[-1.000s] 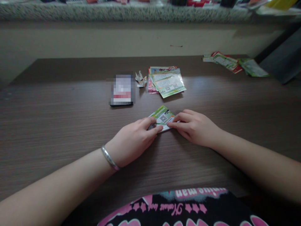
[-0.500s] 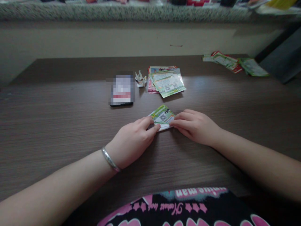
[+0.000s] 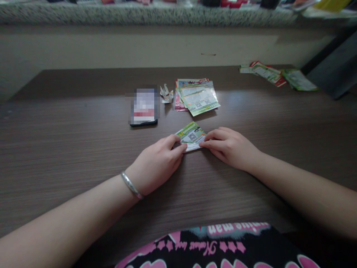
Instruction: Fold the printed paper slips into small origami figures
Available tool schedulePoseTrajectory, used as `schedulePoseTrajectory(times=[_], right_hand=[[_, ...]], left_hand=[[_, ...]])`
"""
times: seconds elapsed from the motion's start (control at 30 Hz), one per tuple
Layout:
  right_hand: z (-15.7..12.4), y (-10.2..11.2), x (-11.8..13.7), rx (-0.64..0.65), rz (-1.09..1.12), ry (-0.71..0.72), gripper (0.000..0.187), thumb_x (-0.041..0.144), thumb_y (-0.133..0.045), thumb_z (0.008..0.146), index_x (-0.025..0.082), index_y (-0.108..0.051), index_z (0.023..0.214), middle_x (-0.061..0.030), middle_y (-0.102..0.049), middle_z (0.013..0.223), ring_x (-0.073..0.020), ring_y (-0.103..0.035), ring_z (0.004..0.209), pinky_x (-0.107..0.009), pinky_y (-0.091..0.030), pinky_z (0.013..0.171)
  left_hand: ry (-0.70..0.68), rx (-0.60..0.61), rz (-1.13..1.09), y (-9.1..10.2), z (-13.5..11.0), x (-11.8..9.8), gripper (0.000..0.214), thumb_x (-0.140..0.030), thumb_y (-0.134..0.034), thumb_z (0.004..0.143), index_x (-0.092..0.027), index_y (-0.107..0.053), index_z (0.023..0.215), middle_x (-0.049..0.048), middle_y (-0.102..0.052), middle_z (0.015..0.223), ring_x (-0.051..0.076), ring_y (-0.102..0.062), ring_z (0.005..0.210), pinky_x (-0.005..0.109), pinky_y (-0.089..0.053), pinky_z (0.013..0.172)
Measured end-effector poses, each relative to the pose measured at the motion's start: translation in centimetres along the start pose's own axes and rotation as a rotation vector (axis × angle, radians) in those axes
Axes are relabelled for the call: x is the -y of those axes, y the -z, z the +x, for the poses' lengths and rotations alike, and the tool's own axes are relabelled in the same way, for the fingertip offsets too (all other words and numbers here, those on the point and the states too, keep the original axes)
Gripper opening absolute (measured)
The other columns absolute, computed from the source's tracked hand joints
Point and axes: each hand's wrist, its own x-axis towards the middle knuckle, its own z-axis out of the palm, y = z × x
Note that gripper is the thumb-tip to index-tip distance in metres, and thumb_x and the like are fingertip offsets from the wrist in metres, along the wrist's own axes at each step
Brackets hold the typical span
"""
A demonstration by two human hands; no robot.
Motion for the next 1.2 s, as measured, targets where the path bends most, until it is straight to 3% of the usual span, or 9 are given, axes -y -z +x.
schedulePoseTrajectory(times=[0.27,0.47,0.7,0.9,1.07,1.2], right_hand=[[0.13,0.00,0.12,0.004,-0.033,0.006,0.027,0.018,-0.049,0.092,0.018,-0.069,0.110,-0.0094,-0.067,0.101,-0.0198,-0.057,0.089,-0.034,-0.049,0.079],[0.01,-0.01,0.36,-0.002,-0.101,0.070,0.029,0.021,-0.048,0.094,0.021,-0.067,0.116,-0.0079,-0.066,0.114,-0.0196,-0.057,0.090,-0.033,-0.049,0.078],[0.32,-0.15,0.42,0.026,-0.144,0.069,0.029,0.023,-0.049,0.094,0.023,-0.067,0.116,-0.0054,-0.067,0.112,-0.0200,-0.057,0.088,-0.033,-0.048,0.075],[0.72,-0.11,0.51,0.055,-0.084,0.010,0.029,0.021,-0.049,0.093,0.025,-0.069,0.114,-0.0069,-0.067,0.106,-0.0202,-0.056,0.088,-0.033,-0.047,0.075],[0.82,-0.28,0.33,0.049,0.027,-0.065,0.030,0.021,-0.046,0.094,0.027,-0.070,0.112,-0.0071,-0.066,0.104,-0.0199,-0.057,0.093,-0.034,-0.047,0.080],[0.82,-0.46,0.22,0.030,0.105,-0.083,0.029,0.021,-0.047,0.094,0.025,-0.071,0.109,-0.0080,-0.064,0.104,-0.0195,-0.057,0.094,-0.035,-0.047,0.082]], left_hand=[[-0.005,0.002,0.047,-0.23,0.01,-0.01,0.026,-0.020,-0.045,0.094,-0.014,-0.064,0.110,0.0125,-0.060,0.106,0.023,-0.061,0.094,0.038,-0.056,0.082],[-0.007,0.008,0.061,-0.23,-0.01,-0.02,0.026,-0.020,-0.046,0.093,-0.015,-0.064,0.111,0.0113,-0.060,0.106,0.023,-0.061,0.095,0.037,-0.056,0.083],[-0.101,-0.054,0.124,-0.39,-0.04,0.05,0.023,-0.014,-0.050,0.090,-0.010,-0.065,0.107,0.0120,-0.061,0.106,0.024,-0.060,0.095,0.037,-0.056,0.086],[-0.089,0.012,0.121,-0.37,-0.04,-0.07,0.027,-0.013,-0.046,0.091,-0.009,-0.062,0.113,0.0129,-0.061,0.108,0.026,-0.058,0.100,0.038,-0.055,0.086],[-0.077,0.027,0.118,-0.38,-0.22,-0.07,0.038,-0.016,-0.045,0.093,-0.020,-0.053,0.130,0.0099,-0.060,0.107,0.024,-0.059,0.094,0.037,-0.057,0.078],[-0.070,0.001,0.125,-0.40,-0.36,-0.04,0.035,-0.018,-0.045,0.093,-0.021,-0.056,0.126,0.0096,-0.059,0.108,0.024,-0.058,0.095,0.037,-0.057,0.077]])
